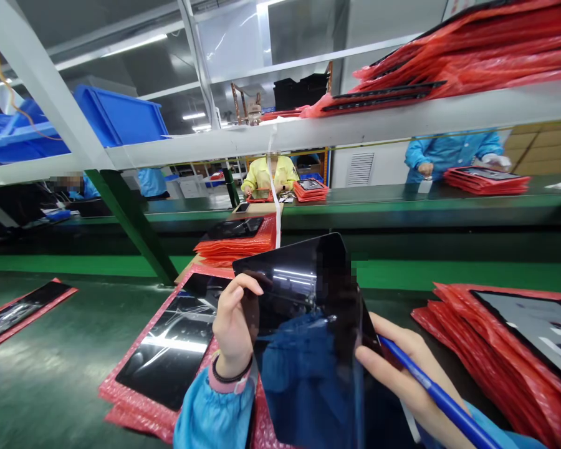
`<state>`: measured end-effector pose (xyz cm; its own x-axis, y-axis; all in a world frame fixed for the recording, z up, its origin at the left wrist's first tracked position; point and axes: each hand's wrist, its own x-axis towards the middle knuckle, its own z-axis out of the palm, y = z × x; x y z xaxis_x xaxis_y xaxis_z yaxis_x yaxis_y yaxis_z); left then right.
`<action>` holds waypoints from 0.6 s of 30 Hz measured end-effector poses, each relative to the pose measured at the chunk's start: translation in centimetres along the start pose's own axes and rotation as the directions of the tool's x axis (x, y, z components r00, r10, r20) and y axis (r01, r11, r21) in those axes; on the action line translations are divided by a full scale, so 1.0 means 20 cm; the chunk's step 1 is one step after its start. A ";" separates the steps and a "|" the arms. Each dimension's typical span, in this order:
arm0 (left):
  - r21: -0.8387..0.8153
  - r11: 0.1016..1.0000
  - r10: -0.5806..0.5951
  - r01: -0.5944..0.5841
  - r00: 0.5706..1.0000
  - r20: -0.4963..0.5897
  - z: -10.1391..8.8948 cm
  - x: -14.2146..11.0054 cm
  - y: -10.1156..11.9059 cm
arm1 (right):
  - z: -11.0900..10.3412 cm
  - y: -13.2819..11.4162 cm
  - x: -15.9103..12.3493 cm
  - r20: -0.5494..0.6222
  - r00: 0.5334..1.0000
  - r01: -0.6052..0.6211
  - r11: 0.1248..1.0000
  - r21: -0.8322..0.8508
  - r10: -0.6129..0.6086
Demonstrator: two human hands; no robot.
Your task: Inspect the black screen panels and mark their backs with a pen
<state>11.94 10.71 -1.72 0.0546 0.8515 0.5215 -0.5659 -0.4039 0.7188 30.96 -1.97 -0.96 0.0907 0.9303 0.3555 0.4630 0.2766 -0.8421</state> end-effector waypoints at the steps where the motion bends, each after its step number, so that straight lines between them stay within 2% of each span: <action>1: 0.013 1.000 0.013 -0.013 1.000 0.005 0.00 0.00 0.00 | 0.00 0.01 0.00 0.014 1.000 0.020 1.000 -0.007 -0.020; 5: 0.050 0.998 0.035 -0.035 0.999 0.009 0.02 -0.01 0.02 | 0.02 0.02 -0.02 -0.025 0.997 0.078 0.994 -0.072 -0.080; 8: 0.049 0.998 0.041 -0.042 0.999 0.006 0.02 -0.01 0.02 | 0.05 0.04 -0.03 -0.081 0.982 0.160 0.977 -0.143 -0.173; 11: 0.085 0.994 0.063 -0.064 0.998 0.012 0.02 -0.01 0.02 | 0.09 0.06 -0.04 -0.206 0.935 0.257 0.953 -0.163 -0.287; 13: 0.115 0.989 0.086 -0.088 0.996 0.022 0.01 0.00 0.02 | 0.10 0.06 -0.05 -0.259 0.880 0.359 0.914 -0.190 -0.399; 15: 0.131 0.984 0.119 -0.124 0.992 0.042 0.01 0.00 0.02 | 0.11 0.07 -0.06 -0.215 0.827 0.460 0.845 -0.273 -0.520; 18: 0.157 0.967 0.189 -0.199 0.979 0.080 0.01 0.00 0.02 | 0.09 0.08 -0.08 -0.076 0.803 0.527 0.762 -0.376 -0.592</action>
<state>11.91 10.40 -1.35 0.0122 0.7304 0.6829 -0.4295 -0.6129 0.6632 29.85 -2.59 -3.56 -0.1346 0.5647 0.8142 0.7326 0.6100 -0.3020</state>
